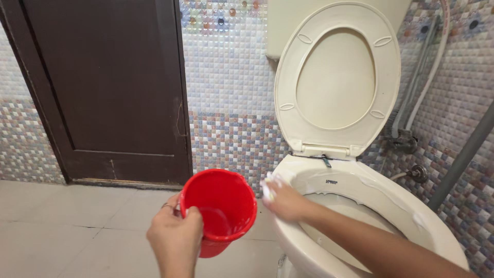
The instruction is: The person pours a white cleaning powder into the toilet bowl from a red plastic mug, then scrubs the interior of the bowl with a long-handled toilet brush. The person repeatedly scrubs the bowl's interior surfaces.
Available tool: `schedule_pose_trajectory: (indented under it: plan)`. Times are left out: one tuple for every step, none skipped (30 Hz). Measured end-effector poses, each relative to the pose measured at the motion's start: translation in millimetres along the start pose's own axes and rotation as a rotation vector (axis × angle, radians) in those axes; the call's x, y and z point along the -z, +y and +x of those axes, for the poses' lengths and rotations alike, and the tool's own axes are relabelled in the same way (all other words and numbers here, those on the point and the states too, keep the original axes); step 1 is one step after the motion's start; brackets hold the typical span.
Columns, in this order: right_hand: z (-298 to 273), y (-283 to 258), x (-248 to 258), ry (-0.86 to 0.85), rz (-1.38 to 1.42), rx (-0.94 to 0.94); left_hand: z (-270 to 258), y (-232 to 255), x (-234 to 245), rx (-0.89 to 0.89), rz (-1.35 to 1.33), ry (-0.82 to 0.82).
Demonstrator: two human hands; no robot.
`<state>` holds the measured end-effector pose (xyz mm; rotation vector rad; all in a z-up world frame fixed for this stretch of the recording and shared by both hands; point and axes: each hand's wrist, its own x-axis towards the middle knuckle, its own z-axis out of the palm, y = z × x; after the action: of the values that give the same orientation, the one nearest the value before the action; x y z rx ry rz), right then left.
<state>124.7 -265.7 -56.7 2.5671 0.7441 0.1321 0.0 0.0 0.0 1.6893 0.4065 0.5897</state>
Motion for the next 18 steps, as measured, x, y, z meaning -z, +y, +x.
schedule_pose_trajectory:
  plan:
    - [-24,-8,2,-0.003,0.403,-0.125,-2,1,-5,0.019,-0.003,-0.007]
    - [-50,-18,4,-0.001,0.802,-0.254,-4,1,-9,0.039,-0.005,-0.014]
    - [-78,-31,3,-0.016,0.783,-0.267,-5,2,-11,0.058,-0.010,-0.021]
    - [-103,-35,2,0.192,0.639,-0.025,-6,4,-13,0.026,-0.017,-0.015]
    - [-134,-36,-1,0.393,0.485,0.215,-7,5,-14,-0.005,-0.022,-0.010]
    - [-153,-34,-7,0.332,0.409,0.179,-9,7,-14,-0.036,-0.028,-0.005]
    - [-172,-32,-17,0.272,0.337,0.141,-10,9,-14,-0.056,-0.011,-0.001]
    - [-193,-27,-29,0.211,0.264,0.103,-11,13,-15,-0.076,0.006,0.003]
    - [-211,-20,-45,0.157,0.333,0.103,-13,17,-18,-0.098,0.021,0.003]
    - [-225,-9,-62,0.103,0.402,0.102,-17,21,-20,-0.111,0.037,-0.003]
    - [-244,7,-77,0.053,0.472,0.100,-21,25,-21,-0.128,0.053,-0.009]
    - [-270,24,-91,0.072,0.516,0.017,-26,30,-23,-0.144,0.068,-0.014]
    - [-294,42,-102,0.095,0.555,-0.062,-31,36,-24,-0.141,0.065,-0.033]
    - [-315,60,-113,0.429,0.444,0.030,-35,41,-25,-0.139,0.062,-0.052]
    - [-333,76,-122,0.762,0.322,0.122,-40,46,-25,-0.135,0.063,-0.067]
    - [-344,97,-130,0.602,0.451,-0.031,-44,52,-27,-0.142,0.072,-0.073]
    - [-348,125,-135,0.441,0.576,-0.183,-49,57,-29,-0.148,0.083,-0.075]
    - [-349,150,-141,0.278,0.695,-0.337,-53,62,-31,-0.154,0.093,-0.078]
